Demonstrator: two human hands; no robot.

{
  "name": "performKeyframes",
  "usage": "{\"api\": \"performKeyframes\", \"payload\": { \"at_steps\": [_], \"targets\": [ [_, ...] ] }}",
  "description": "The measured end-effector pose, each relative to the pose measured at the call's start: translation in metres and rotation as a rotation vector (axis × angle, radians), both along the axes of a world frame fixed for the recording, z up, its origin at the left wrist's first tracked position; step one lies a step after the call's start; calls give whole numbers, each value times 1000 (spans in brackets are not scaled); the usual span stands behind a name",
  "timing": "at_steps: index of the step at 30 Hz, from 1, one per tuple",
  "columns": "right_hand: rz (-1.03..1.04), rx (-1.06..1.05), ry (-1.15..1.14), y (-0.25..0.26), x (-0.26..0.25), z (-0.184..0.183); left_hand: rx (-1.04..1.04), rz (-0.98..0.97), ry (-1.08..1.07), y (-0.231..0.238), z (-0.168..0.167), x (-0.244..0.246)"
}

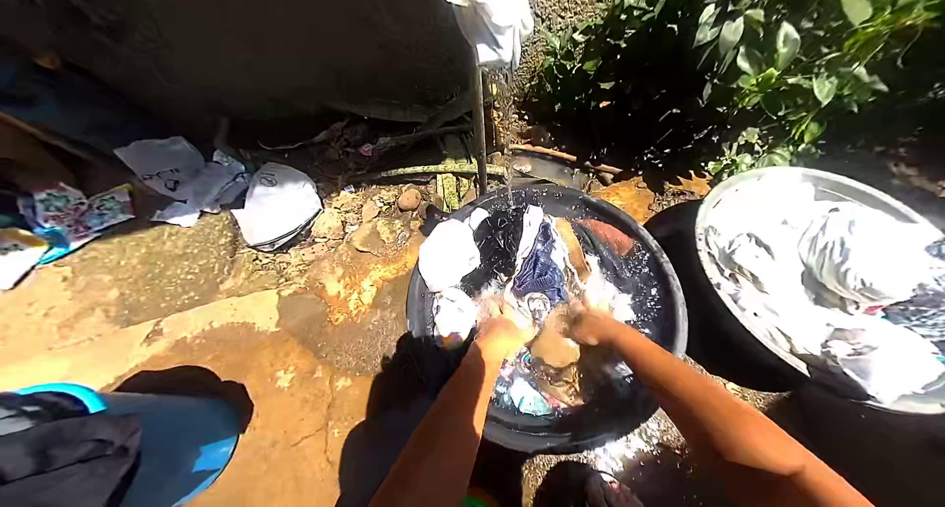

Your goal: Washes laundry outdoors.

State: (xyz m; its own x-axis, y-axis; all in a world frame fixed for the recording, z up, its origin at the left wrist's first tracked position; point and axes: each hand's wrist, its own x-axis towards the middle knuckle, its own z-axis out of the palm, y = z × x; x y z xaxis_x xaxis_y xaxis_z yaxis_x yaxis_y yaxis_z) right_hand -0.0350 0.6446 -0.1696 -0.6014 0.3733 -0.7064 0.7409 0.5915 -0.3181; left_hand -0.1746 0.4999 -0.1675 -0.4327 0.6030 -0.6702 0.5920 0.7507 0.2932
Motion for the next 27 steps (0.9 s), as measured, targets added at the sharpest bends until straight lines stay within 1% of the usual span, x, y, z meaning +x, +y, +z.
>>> {"api": "performKeyframes", "payload": {
  "at_steps": [1,2,3,4,6,8,9,10,12,13,14,15,16,17,18,19,20,21,22,23,24,25,26,27],
  "targets": [
    [-60,-27,73,-2,1,9,-17,-44,32,-8,8,3],
    [-63,-38,118,-12,6,14,-29,-71,63,-19,10,11],
    [-20,-30,131,-27,11,16,-56,-93,71,-27,9,18],
    [41,-7,110,-44,17,13,-91,-100,58,-33,5,25],
    [120,70,31,-68,23,-6,-169,-119,-4,-36,-4,33],
    [132,122,-140,-77,15,-21,-255,-185,-64,-28,-10,33],
    [114,129,-193,-78,10,-31,-287,-189,-90,-23,-15,30],
    [98,100,-192,-76,5,-40,-286,-151,-97,-20,-22,27],
    [85,19,-79,-71,-4,-38,-226,-31,-64,-16,-41,20],
    [78,23,13,-69,-7,-37,-216,-36,-49,-17,-42,15],
    [105,64,102,-66,-11,-32,-209,-114,-62,-19,-33,10],
    [147,117,143,-62,-10,-25,-156,-169,-102,-22,-23,3],
    [191,171,135,-60,-6,-21,-55,-206,-159,-31,-10,-7],
    [225,194,79,-61,-2,-16,53,-223,-235,-45,6,-17],
    [212,188,2,-65,-1,-1,177,-199,-289,-65,24,-28],
    [168,196,-4,-72,-1,16,285,-163,-288,-90,42,-37],
    [102,183,29,-81,-2,34,359,-130,-245,-121,54,-44],
    [-10,133,109,-91,-5,43,382,-101,-191,-153,65,-49],
    [-172,2,224,-103,-10,43,362,-98,-158,-185,71,-49],
    [-367,-217,352,-117,-15,32,312,-112,-157,-218,72,-44],
    [-599,-504,444,-134,-22,20,243,-146,-181,-249,67,-34],
    [-856,-811,489,-149,-27,6,179,-182,-202,-275,58,-18],
    [-1074,-1024,510,-162,-33,-7,93,-211,-212,-294,51,-1],
    [-1226,-1133,534,-173,-40,-18,34,-221,-199,-308,43,15]
  ]
}}
